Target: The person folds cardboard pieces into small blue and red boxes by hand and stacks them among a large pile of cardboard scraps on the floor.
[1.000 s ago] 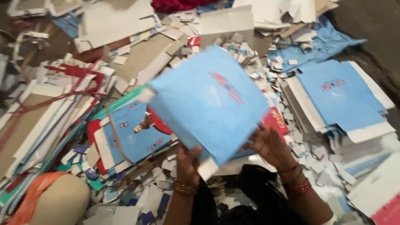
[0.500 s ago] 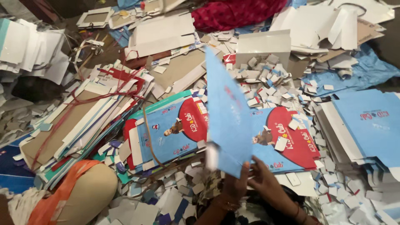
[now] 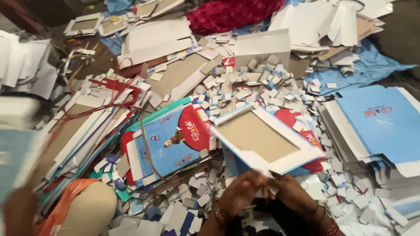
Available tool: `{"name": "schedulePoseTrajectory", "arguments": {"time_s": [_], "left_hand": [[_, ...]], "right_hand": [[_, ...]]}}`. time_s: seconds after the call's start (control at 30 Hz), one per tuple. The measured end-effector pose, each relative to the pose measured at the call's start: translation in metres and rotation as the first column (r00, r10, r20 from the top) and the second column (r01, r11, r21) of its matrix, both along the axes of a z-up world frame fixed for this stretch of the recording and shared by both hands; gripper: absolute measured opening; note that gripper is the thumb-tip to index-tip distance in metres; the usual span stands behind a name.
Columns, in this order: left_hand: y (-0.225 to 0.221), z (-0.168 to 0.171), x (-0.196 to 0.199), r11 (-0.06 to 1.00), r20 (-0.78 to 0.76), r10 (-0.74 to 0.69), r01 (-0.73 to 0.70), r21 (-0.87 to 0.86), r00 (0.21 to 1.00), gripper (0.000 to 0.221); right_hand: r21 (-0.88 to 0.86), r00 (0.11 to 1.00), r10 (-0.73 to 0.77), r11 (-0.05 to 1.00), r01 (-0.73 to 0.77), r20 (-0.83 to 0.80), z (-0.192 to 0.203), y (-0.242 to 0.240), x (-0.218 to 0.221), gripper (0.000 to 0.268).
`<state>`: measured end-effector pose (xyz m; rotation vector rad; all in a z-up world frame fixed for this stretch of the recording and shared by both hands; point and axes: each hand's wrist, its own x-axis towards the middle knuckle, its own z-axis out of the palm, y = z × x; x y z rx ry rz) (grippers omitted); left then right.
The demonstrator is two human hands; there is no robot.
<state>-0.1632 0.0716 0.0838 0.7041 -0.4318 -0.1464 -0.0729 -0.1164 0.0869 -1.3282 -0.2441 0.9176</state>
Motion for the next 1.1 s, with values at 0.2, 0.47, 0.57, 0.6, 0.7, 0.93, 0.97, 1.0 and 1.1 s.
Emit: {"name": "schedulePoseTrajectory", "arguments": {"time_s": [0.2, 0.47, 0.57, 0.6, 0.7, 0.93, 0.97, 1.0, 1.1], "left_hand": [[0.009, -0.018, -0.011, 0.809, -0.345, 0.087, 0.136, 0.572, 0.934, 0.046], [-0.028, -0.03, -0.007, 0.278, 0.12, 0.771, -0.501, 0.82, 0.625, 0.03], [-0.017, -0.046, 0.001, 0.254, 0.054, 0.878, -0.557, 0.791, 0.476, 0.029], [-0.012, -0.048, 0.005, 0.397, -0.143, 0.887, -0.566, 0.723, 0.44, 0.028], [0.006, -0.044, 0.014, 0.673, -0.499, 0.73, -0.362, 0.645, 0.467, 0.022], [0.034, 0.012, -0.016, 0.736, -0.225, 0.639, -0.499, 0.458, 0.736, 0.031], [0.034, 0.02, -0.027, 0.785, -0.305, 0.579, -0.415, 0.46, 0.756, 0.03], [0.035, 0.027, -0.034, 0.83, -0.381, 0.508, -0.321, 0.456, 0.773, 0.029], [0.027, 0.039, -0.033, 0.913, -0.106, 0.3, -0.254, 0.32, 0.948, 0.053]], "right_hand": [[-0.125, 0.983, 0.146, 0.979, -0.16, -0.108, 0.027, -0.02, -0.003, 0.035], [-0.273, 0.743, 0.333, 0.939, -0.208, 0.58, -0.015, 0.003, -0.02, 0.027], [-0.281, 0.229, 0.267, 0.959, 0.031, 0.936, -0.019, 0.013, -0.035, 0.032], [-0.231, -0.122, 0.239, 0.97, 0.071, 0.963, -0.017, 0.013, -0.033, 0.038], [-0.06, -0.063, 0.06, 0.998, -0.012, 0.996, 0.0, -0.006, -0.035, 0.025], [0.015, -0.362, 0.357, 0.693, 0.721, 0.861, 0.055, 0.005, 0.033, 0.068], [0.012, -0.36, 0.358, 0.695, 0.719, 0.862, 0.048, 0.005, 0.039, 0.068], [-0.062, -0.203, 0.212, 0.822, 0.566, 0.956, 0.033, 0.008, 0.048, 0.056], [-0.242, 0.451, 0.14, 0.954, 0.177, 0.881, -0.035, 0.015, 0.067, 0.044]]}}
